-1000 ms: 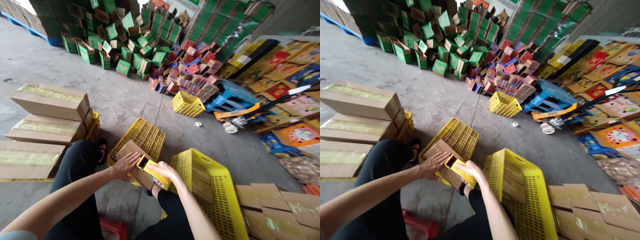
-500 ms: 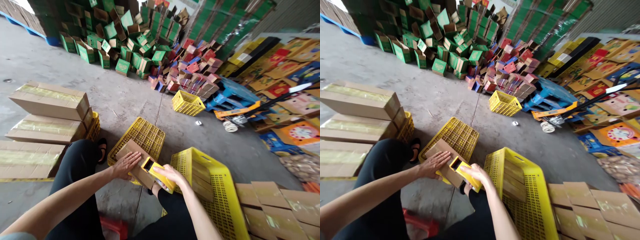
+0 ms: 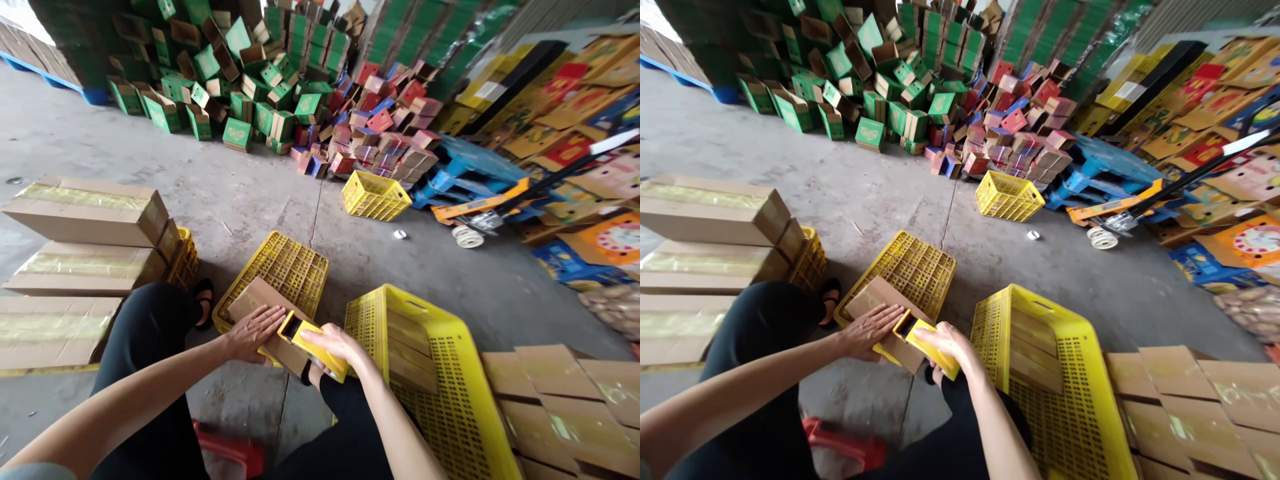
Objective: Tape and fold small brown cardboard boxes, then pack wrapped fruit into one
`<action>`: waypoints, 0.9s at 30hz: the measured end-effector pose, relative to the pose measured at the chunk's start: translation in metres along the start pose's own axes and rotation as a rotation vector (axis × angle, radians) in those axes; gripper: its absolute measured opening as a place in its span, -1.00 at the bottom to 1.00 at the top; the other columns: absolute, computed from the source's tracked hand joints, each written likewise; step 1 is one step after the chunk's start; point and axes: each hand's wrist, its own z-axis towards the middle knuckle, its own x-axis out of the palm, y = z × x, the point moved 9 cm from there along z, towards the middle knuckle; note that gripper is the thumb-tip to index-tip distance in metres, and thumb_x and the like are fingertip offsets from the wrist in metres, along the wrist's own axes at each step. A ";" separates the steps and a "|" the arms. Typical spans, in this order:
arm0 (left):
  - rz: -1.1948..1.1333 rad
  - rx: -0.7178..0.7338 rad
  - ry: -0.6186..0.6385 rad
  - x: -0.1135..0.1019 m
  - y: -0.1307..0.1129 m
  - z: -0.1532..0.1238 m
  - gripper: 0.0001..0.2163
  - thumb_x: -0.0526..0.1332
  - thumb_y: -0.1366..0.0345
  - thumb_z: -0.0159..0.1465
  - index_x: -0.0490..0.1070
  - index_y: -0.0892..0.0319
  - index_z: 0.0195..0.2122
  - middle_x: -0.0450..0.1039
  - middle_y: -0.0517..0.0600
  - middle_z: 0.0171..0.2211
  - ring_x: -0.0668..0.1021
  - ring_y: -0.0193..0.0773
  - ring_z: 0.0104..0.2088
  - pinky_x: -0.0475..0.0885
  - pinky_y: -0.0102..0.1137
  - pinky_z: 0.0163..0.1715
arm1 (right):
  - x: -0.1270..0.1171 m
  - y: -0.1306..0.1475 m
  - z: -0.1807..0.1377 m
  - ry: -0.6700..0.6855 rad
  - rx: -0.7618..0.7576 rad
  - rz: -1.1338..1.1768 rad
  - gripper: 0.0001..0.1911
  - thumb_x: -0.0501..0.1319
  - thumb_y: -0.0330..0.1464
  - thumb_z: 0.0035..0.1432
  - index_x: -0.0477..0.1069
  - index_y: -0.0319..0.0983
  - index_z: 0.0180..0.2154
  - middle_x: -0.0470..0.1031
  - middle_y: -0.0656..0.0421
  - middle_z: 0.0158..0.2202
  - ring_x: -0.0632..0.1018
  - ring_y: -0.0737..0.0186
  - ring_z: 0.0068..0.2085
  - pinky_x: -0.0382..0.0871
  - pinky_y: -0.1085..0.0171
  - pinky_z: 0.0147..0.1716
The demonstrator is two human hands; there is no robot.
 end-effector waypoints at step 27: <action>0.052 0.140 0.227 0.006 -0.020 0.011 0.08 0.10 -0.36 0.34 -0.37 0.28 0.58 -0.23 0.27 0.56 -0.02 0.18 0.54 -0.07 0.00 0.50 | 0.003 -0.047 -0.009 0.058 -0.092 0.222 -0.52 0.27 0.09 0.27 0.41 -0.21 -0.28 0.57 0.06 -0.56 0.63 0.08 -0.53 0.62 0.15 -0.46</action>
